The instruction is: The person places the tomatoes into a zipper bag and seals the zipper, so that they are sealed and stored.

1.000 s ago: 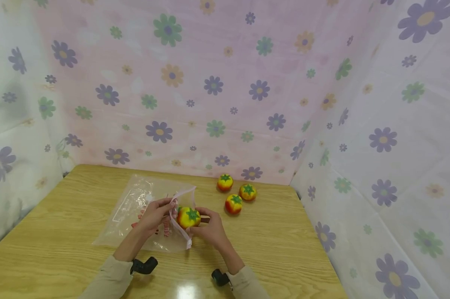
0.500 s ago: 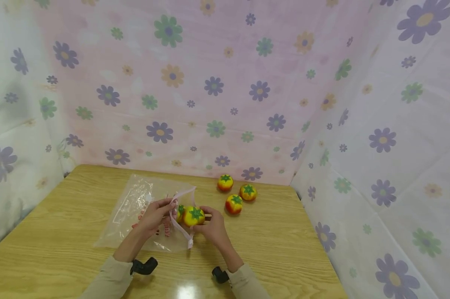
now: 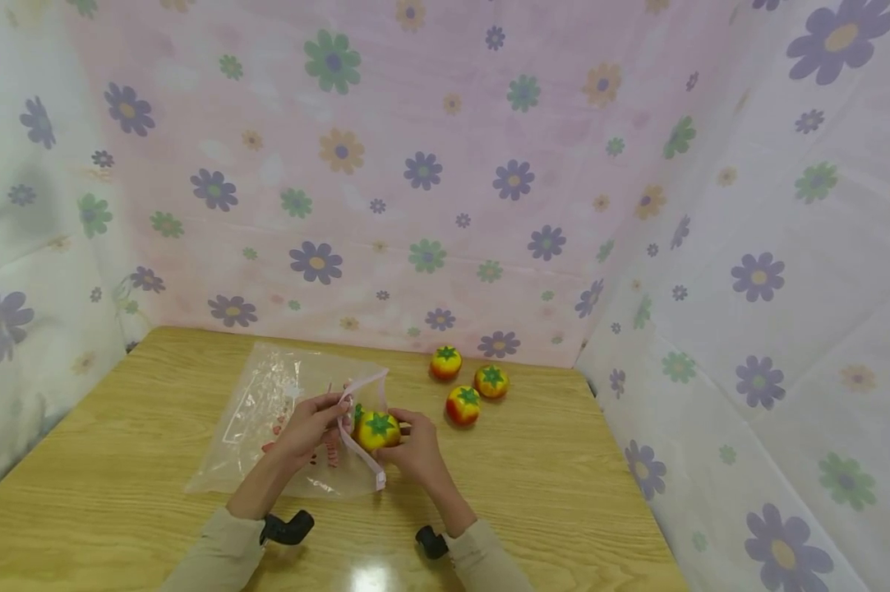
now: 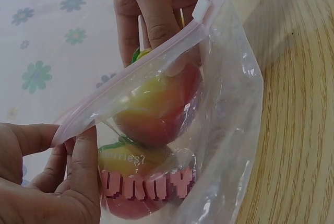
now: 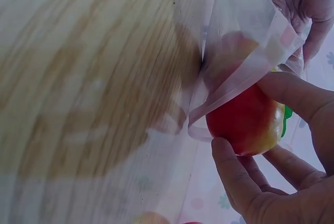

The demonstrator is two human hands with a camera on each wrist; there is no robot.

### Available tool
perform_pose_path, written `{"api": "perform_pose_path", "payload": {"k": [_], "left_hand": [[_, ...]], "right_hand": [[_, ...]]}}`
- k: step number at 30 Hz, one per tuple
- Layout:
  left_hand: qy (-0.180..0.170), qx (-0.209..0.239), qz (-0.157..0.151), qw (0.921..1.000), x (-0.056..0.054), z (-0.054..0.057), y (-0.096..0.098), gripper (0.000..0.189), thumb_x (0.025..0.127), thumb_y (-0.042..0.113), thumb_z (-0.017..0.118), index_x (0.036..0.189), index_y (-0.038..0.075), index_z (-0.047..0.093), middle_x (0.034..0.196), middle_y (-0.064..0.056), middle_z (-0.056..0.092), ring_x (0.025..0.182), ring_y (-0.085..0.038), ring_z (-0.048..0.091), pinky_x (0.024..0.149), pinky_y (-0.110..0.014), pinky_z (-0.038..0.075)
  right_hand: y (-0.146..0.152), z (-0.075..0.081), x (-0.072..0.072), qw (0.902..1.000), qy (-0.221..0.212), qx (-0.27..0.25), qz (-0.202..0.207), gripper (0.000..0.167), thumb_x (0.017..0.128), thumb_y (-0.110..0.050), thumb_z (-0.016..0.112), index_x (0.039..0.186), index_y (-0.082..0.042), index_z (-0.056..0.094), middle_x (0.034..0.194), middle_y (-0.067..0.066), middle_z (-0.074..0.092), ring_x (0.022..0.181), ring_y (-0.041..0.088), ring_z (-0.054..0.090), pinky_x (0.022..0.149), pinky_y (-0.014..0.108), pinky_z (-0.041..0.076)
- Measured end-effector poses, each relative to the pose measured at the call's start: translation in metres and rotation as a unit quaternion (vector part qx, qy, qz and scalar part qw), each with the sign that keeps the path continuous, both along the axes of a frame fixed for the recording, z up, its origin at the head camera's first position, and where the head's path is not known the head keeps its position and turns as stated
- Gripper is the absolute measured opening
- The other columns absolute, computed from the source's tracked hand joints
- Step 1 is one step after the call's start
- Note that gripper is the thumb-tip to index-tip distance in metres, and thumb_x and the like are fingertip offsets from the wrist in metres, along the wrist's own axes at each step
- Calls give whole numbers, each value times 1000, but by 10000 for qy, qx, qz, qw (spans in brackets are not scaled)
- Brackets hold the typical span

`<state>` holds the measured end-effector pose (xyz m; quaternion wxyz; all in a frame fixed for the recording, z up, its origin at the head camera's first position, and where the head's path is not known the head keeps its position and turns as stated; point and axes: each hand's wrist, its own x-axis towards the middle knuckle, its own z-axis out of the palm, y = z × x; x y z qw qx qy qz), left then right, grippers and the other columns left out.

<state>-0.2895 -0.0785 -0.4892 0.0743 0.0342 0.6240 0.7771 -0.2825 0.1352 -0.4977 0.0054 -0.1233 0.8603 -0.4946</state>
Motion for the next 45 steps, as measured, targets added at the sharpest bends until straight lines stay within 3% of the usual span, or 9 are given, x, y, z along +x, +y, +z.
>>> {"api": "perform_pose_path", "payload": {"k": [8, 15, 23, 32, 45], "left_hand": [[93, -126, 35, 9999, -1, 0, -1, 41, 106, 12, 55, 139, -12, 52, 90, -6, 65, 73, -11, 64, 57, -17, 44], [497, -33, -37, 9988, -1, -7, 1, 41, 105, 13, 57, 133, -16, 54, 87, -5, 65, 75, -12, 65, 67, -20, 54], [30, -126, 133, 9998, -2, -7, 4, 36, 105, 9, 56, 133, -13, 56, 89, -5, 65, 76, -12, 63, 68, -21, 56], [36, -136, 78, 9999, -1, -5, 2, 36, 106, 9, 55, 133, -13, 55, 88, -4, 64, 77, -12, 62, 69, -21, 55], [0, -68, 85, 9999, -3, -7, 0, 37, 106, 9, 53, 137, -11, 54, 87, -5, 63, 76, -13, 62, 68, -20, 55]], "right_hand": [[-4, 1, -5, 9996, 192, 55, 186, 64, 77, -5, 88, 135, 4, 62, 129, 23, 64, 105, 39, 68, 87, 45, 60], [-8, 0, -6, 9996, 130, -1, 250, 63, 78, -2, 86, 135, 4, 61, 130, 24, 63, 106, 41, 68, 86, 43, 61], [-12, 2, -8, 9997, 57, -16, 257, 63, 78, 1, 85, 136, 4, 61, 132, 25, 62, 109, 42, 67, 86, 44, 61], [-12, 1, -10, 9995, 42, 16, 315, 62, 78, 6, 84, 136, 6, 61, 133, 25, 63, 108, 41, 68, 88, 45, 60], [-13, -3, -12, 9994, -203, 198, 216, 64, 80, -1, 85, 138, 4, 59, 132, 25, 62, 108, 39, 68, 87, 44, 60]]}}
